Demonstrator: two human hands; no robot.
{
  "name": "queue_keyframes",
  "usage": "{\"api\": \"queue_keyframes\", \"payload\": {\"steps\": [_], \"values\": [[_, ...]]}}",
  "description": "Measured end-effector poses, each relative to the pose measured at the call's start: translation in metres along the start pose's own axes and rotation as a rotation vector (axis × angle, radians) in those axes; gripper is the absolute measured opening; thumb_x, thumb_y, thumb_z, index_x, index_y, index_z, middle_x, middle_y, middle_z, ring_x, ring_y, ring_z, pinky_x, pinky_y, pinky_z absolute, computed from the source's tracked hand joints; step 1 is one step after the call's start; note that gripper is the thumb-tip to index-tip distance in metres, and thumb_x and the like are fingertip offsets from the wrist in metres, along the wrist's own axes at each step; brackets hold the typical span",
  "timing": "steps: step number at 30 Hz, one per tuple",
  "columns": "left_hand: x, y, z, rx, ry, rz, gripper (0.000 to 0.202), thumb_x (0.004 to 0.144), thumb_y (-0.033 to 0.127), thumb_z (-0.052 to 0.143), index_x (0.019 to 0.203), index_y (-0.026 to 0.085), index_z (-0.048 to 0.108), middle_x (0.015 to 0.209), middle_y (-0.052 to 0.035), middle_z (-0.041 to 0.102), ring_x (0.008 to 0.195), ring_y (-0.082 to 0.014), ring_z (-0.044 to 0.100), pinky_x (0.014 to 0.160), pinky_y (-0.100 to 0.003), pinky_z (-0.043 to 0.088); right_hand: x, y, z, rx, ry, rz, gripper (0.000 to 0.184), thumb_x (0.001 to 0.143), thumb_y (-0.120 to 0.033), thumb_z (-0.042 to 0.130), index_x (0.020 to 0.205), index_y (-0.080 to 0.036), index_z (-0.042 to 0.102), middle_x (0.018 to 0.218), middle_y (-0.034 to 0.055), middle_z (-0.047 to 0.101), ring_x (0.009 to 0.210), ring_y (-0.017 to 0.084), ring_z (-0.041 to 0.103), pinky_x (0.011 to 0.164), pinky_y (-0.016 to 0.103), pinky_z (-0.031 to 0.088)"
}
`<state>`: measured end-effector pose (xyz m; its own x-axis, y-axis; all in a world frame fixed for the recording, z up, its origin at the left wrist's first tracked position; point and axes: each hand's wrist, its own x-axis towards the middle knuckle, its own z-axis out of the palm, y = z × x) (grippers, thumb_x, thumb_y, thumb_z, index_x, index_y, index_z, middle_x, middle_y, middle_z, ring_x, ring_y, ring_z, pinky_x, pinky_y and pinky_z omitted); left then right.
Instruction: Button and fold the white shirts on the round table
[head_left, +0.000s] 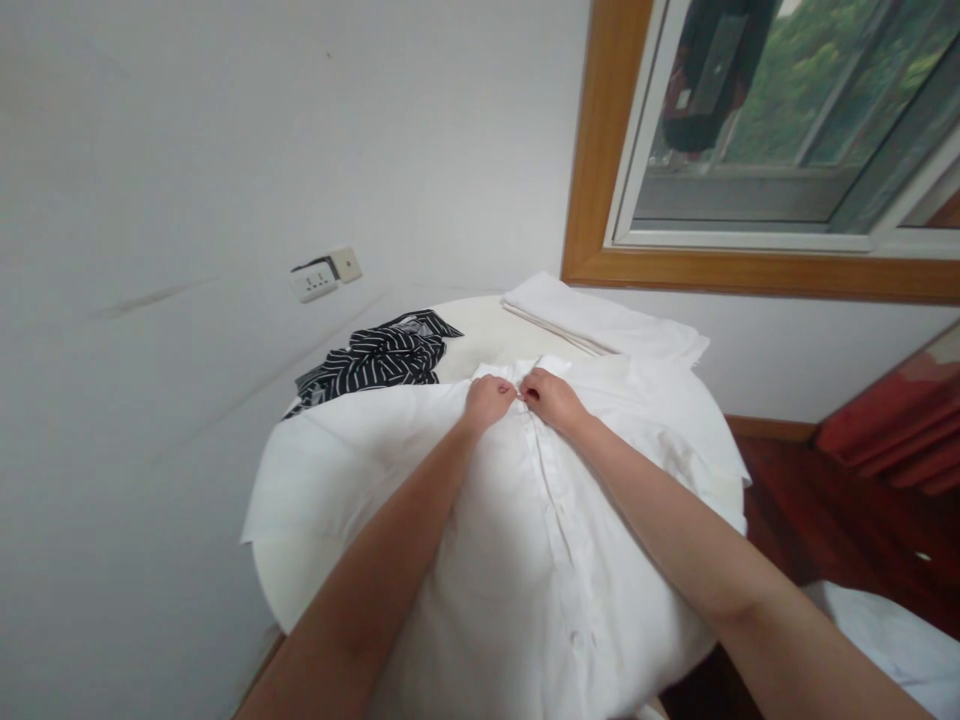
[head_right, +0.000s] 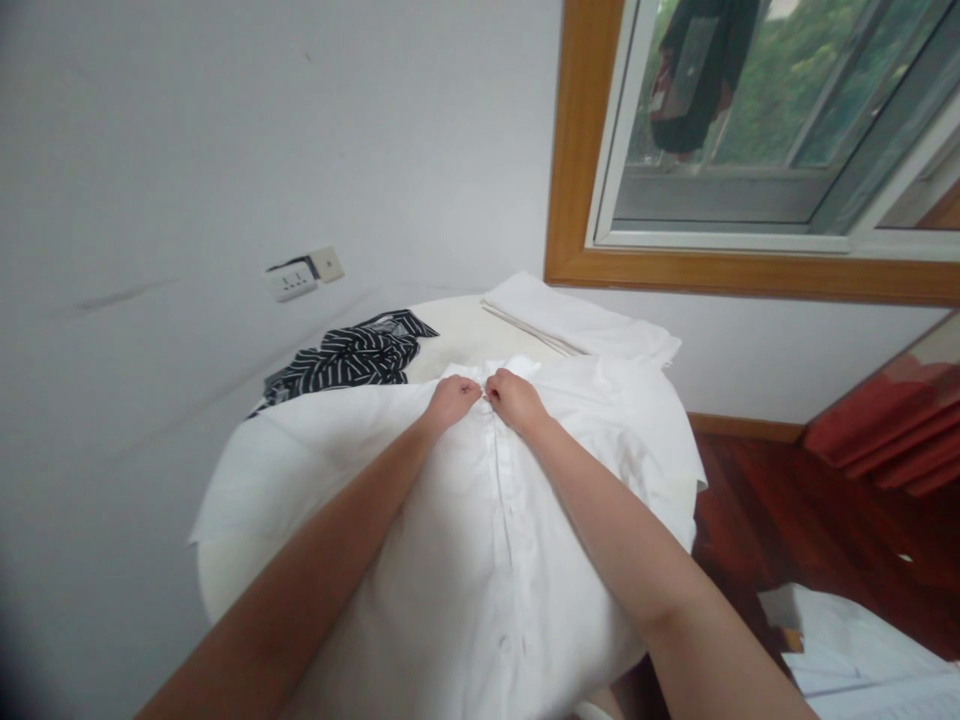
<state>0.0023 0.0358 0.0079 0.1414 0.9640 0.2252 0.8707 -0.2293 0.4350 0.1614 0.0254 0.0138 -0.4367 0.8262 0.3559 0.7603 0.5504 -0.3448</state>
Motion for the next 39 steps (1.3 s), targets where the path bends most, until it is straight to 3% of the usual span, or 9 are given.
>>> {"api": "queue_keyframes", "payload": {"steps": [5, 9, 14, 23, 28, 32, 39], "values": [[0.001, -0.002, 0.001, -0.022, -0.011, -0.013, 0.026, 0.080, 0.026, 0.052, 0.085, 0.019, 0.077, 0.087, -0.0044, 0.075, 0.086, -0.0182, 0.064, 0.078, -0.026, 0.045, -0.009, 0.001, -0.005, -0.055, -0.032, -0.115, 0.020, 0.087, -0.012, 0.052, 0.090, -0.017, 0.071, 0.086, 0.0070, 0.060, 0.083, 0.017, 0.056, 0.073, 0.025, 0.038], [0.000, 0.000, 0.001, 0.012, -0.002, -0.035, 0.026, 0.080, 0.025, 0.052, 0.088, 0.020, 0.076, 0.089, -0.0040, 0.074, 0.089, -0.0178, 0.063, 0.081, -0.025, 0.045, -0.014, 0.012, -0.001, 0.047, 0.051, -0.186, 0.020, 0.085, -0.010, 0.055, 0.091, -0.015, 0.074, 0.084, 0.0074, 0.061, 0.084, 0.017, 0.056, 0.077, 0.027, 0.042], [0.000, 0.002, 0.001, 0.026, 0.022, -0.051, 0.027, 0.081, 0.027, 0.053, 0.094, 0.019, 0.076, 0.095, -0.0047, 0.073, 0.092, -0.0186, 0.063, 0.084, -0.026, 0.045, -0.014, 0.019, 0.002, 0.126, 0.084, -0.122, 0.021, 0.084, -0.010, 0.057, 0.092, -0.018, 0.075, 0.085, 0.0059, 0.062, 0.083, 0.016, 0.057, 0.077, 0.026, 0.044], [0.002, 0.001, 0.009, 0.105, 0.053, -0.055, 0.027, 0.086, 0.026, 0.050, 0.098, 0.018, 0.073, 0.100, -0.0079, 0.072, 0.100, -0.0204, 0.061, 0.097, -0.033, 0.041, -0.016, 0.014, 0.001, 0.007, 0.042, -0.137, 0.025, 0.091, -0.023, 0.053, 0.101, -0.019, 0.075, 0.096, 0.0091, 0.063, 0.092, 0.019, 0.054, 0.085, 0.030, 0.042], [0.005, 0.001, 0.009, 0.110, 0.026, -0.067, 0.029, 0.088, 0.027, 0.048, 0.100, 0.018, 0.072, 0.102, -0.0085, 0.071, 0.102, -0.0210, 0.060, 0.097, -0.033, 0.041, -0.011, 0.015, 0.004, 0.103, 0.038, -0.042, 0.024, 0.088, -0.020, 0.054, 0.101, -0.018, 0.074, 0.093, 0.0076, 0.064, 0.090, 0.017, 0.056, 0.085, 0.027, 0.041], [0.008, 0.002, 0.008, 0.093, -0.011, -0.042, 0.028, 0.087, 0.024, 0.048, 0.100, 0.017, 0.072, 0.102, -0.0083, 0.072, 0.101, -0.0208, 0.060, 0.095, -0.032, 0.041, -0.002, 0.017, 0.006, 0.144, 0.036, 0.122, 0.022, 0.086, -0.021, 0.054, 0.096, -0.018, 0.074, 0.087, 0.0053, 0.066, 0.084, 0.016, 0.058, 0.077, 0.024, 0.042], [0.013, -0.001, 0.013, 0.079, 0.034, -0.023, 0.026, 0.087, 0.025, 0.049, 0.097, 0.019, 0.072, 0.099, -0.0072, 0.072, 0.102, -0.0209, 0.060, 0.096, -0.033, 0.040, 0.005, 0.017, 0.014, 0.193, 0.070, 0.234, 0.021, 0.084, -0.021, 0.054, 0.092, -0.017, 0.074, 0.090, 0.0053, 0.069, 0.079, 0.015, 0.060, 0.070, 0.023, 0.041]]}}
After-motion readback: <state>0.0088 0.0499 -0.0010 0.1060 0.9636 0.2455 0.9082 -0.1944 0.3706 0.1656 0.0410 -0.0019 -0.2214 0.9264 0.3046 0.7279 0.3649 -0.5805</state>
